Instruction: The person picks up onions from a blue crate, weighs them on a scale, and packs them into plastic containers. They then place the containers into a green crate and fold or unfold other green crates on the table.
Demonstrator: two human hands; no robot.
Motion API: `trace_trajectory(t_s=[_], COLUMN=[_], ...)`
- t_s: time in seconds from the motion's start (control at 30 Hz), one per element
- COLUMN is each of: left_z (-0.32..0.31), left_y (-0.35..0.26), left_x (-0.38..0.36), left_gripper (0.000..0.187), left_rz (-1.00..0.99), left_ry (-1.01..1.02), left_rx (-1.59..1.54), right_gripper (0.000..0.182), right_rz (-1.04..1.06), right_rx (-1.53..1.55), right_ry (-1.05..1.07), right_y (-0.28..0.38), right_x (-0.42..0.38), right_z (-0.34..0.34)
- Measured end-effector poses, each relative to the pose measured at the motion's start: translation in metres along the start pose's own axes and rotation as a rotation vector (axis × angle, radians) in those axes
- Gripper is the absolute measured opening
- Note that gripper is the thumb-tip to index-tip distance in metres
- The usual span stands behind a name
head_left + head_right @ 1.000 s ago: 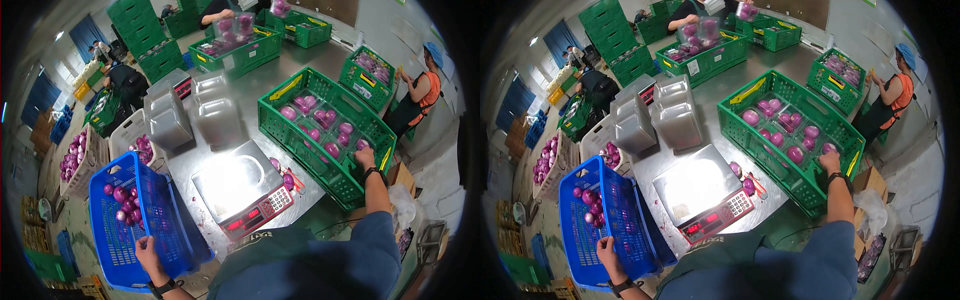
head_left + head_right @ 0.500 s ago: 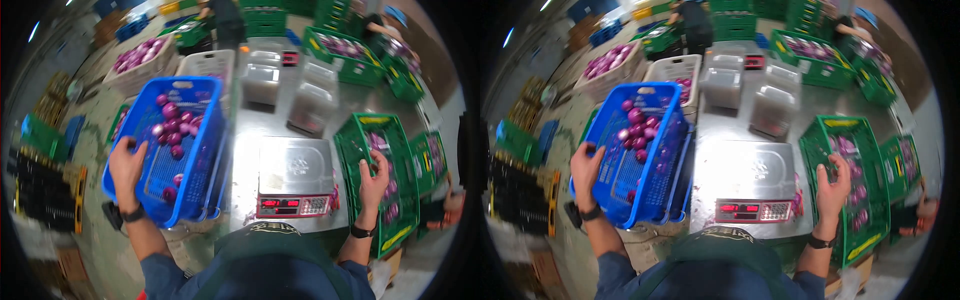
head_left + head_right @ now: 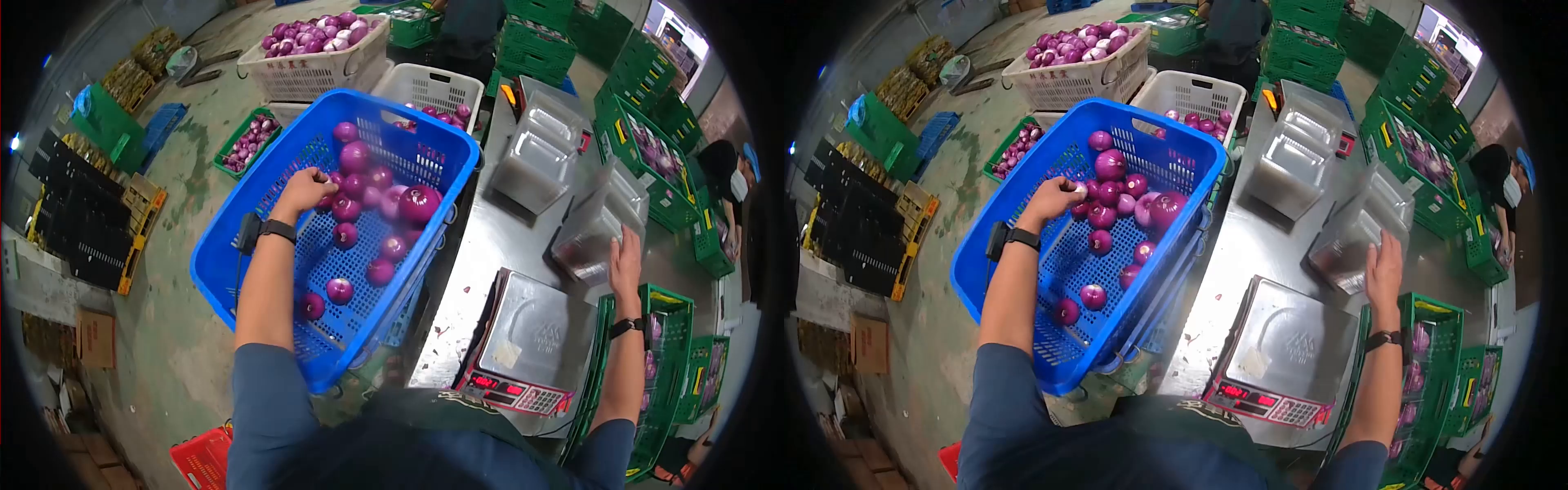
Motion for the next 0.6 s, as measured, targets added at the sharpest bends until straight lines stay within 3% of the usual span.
trace_trajectory(t_s=[0.07,0.1,0.17,0.23,0.3,0.47,0.57,0.6], left_z=[-0.014,-0.018,-0.036,-0.044,-0.058,-0.095,-0.101,-0.103], left_y=[0.018,0.034,0.066,0.052,0.055,0.059,0.060,0.068], left_x=[0.018,0.033,0.063,0.075,0.095,0.133,0.134,0.137], left_gripper=[0.040,0.044,0.050,0.065,0.072,0.100,0.095,0.092], left_rz=[0.166,0.161,0.146,0.141,0.121,0.206,0.256,0.225], left_ry=[-0.074,-0.147,-0.286,-0.322,-0.402,-0.343,-0.418,-0.412], left_rx=[-0.283,-0.240,-0.158,0.052,0.174,0.150,0.112,0.087], right_gripper=[0.031,0.031,0.024,0.022,0.027,0.033,0.034,0.035], right_rz=[-0.115,-0.173,-0.160,-0.198,-0.219,-0.503,-0.129,-0.010], right_rx=[-0.026,-0.042,-0.067,-0.122,0.055,0.246,-0.063,-0.010], right_ry=[0.286,0.430,0.481,0.576,0.484,0.419,0.184,0.246], right_y=[-0.020,-0.023,-0.016,-0.017,-0.020,-0.063,0.050,0.072], right_x=[0.007,0.008,0.015,0.017,0.019,0.018,0.006,-0.018], right_z=[-0.024,-0.031,-0.028,-0.029,-0.030,-0.028,0.021,0.020])
Point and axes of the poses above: each hand's wrist, its own x-axis towards the middle knuckle, its own z-axis out of the back of the hand, y = z × x, the point moved 8 cm from there along x, towards the middle knuckle, and after that the axes turned 11 degrees about -z, right-handed, at the moved point
